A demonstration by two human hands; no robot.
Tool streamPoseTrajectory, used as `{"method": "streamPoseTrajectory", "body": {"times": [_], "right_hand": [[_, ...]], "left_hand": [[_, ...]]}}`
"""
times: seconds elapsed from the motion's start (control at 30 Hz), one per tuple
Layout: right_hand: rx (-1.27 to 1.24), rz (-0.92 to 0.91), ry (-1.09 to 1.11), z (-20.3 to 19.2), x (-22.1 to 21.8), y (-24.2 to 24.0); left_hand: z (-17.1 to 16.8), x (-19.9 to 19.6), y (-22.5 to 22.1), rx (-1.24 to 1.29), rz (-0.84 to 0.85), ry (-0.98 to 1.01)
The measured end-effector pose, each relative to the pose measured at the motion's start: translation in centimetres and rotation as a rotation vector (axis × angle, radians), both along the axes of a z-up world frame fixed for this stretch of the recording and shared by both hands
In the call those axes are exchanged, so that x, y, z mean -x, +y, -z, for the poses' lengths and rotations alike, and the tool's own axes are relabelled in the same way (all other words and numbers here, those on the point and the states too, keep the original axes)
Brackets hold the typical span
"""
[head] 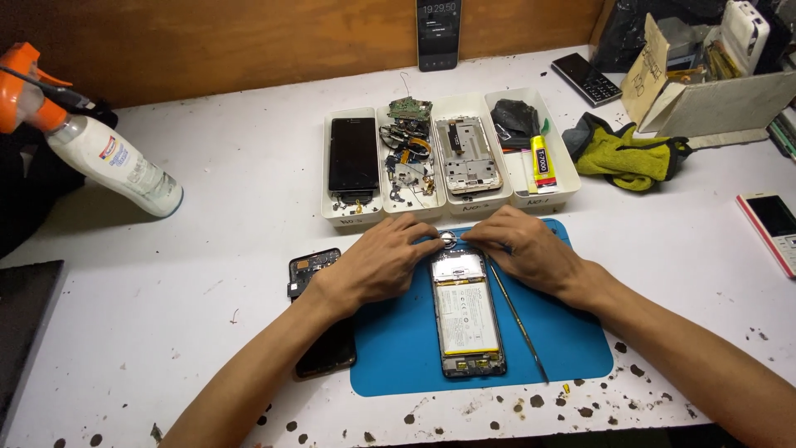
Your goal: Installing a battery and connecting internal ribbon cables during a smartphone repair.
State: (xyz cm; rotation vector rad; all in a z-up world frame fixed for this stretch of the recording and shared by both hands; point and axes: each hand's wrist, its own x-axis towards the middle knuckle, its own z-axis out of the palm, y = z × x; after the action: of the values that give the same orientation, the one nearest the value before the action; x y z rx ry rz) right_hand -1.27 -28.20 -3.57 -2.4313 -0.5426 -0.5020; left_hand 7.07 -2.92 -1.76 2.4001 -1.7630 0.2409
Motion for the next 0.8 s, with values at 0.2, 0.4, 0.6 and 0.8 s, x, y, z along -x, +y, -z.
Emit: {"method": "streamPoseTrajectory", "body": {"times": [0.2,0.4,0.6,0.8], "right_hand": [[0.108,-0.004,-0.019,-0.2,0.3,0.7],[0.234,-0.013,0.023,-0.5,0.5,-0.4],[0.326,0.041,0.017,-0.5,0.9,-1.3],[0.332,0.045,-0.005,-0.2,0.8,-0.8]], "left_hand": [[-0.1,0.2,-0.3,0.032,0.018,-0.017],[-1.2,0.4,-0.5,-0.029,0.007,-0.012],[-1.6,0.3,-0.6,-0.062,-0.003,0.014],[-0.7,0.0,-0.3,-0.014,0.021,0.019]]}}
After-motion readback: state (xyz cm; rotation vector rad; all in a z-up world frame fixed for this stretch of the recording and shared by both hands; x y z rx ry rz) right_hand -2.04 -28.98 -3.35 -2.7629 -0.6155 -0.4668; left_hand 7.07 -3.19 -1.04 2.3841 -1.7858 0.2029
